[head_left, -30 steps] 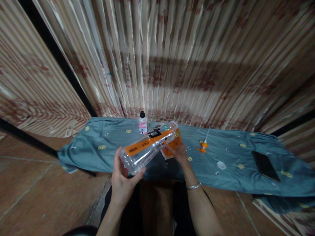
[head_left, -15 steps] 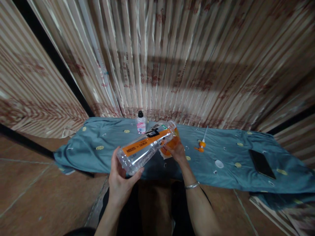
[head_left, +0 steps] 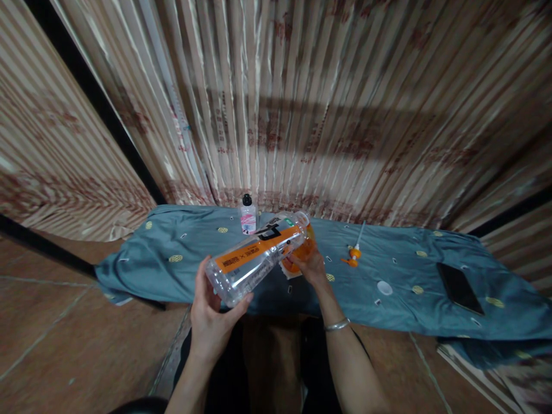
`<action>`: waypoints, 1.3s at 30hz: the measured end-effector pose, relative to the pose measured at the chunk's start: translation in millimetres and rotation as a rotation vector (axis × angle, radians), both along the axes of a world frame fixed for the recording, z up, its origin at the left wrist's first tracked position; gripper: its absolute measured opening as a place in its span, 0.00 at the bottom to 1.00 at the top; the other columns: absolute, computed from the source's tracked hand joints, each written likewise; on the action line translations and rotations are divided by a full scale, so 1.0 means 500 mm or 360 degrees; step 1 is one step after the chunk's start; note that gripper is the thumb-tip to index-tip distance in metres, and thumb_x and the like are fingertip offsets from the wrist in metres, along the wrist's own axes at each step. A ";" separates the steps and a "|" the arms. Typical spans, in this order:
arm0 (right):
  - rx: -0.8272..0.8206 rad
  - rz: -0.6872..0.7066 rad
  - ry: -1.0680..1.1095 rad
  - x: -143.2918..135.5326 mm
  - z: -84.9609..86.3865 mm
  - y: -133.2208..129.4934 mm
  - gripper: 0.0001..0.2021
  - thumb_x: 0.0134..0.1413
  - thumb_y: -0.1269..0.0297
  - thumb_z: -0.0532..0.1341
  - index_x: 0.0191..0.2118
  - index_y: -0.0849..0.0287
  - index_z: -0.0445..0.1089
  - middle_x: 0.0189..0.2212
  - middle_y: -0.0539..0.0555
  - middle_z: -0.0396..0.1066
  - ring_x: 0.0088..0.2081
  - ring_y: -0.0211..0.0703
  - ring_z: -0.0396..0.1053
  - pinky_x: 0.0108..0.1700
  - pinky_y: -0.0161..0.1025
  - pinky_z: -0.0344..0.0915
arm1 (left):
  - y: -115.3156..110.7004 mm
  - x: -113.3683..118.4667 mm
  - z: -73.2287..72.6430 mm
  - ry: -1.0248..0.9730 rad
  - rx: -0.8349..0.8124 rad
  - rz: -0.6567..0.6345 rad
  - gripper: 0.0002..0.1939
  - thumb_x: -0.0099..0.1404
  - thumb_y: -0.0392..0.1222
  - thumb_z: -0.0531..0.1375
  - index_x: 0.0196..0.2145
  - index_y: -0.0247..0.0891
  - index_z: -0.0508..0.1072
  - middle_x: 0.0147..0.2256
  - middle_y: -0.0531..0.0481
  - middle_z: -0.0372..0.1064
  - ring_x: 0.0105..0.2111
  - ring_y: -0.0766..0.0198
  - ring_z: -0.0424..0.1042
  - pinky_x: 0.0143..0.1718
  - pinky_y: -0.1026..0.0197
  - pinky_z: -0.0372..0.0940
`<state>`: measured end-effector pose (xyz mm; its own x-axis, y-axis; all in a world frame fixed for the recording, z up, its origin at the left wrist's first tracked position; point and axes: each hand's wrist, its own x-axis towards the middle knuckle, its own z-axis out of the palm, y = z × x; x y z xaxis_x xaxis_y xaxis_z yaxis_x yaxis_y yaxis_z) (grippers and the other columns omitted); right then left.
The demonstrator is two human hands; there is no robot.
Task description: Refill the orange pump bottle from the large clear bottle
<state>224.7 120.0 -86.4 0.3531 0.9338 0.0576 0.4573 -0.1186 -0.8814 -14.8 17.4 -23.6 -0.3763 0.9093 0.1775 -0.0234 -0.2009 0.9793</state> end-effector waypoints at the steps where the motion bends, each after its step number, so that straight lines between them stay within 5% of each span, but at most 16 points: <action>1: -0.0009 0.0002 0.0002 0.000 0.001 0.000 0.38 0.44 0.55 0.76 0.61 0.58 0.67 0.49 0.62 0.81 0.56 0.66 0.78 0.55 0.56 0.75 | 0.000 0.000 0.000 0.0007 0.0002 0.0003 0.57 0.41 0.53 0.80 0.66 0.42 0.64 0.59 0.38 0.72 0.56 0.44 0.77 0.60 0.46 0.72; 39: 0.0068 0.0017 -0.0045 0.002 -0.016 -0.003 0.38 0.46 0.55 0.75 0.63 0.56 0.66 0.47 0.58 0.81 0.53 0.64 0.80 0.53 0.53 0.75 | -0.002 0.000 0.012 -0.0008 -0.0022 0.0022 0.55 0.40 0.50 0.80 0.64 0.41 0.64 0.58 0.37 0.72 0.56 0.44 0.77 0.60 0.47 0.71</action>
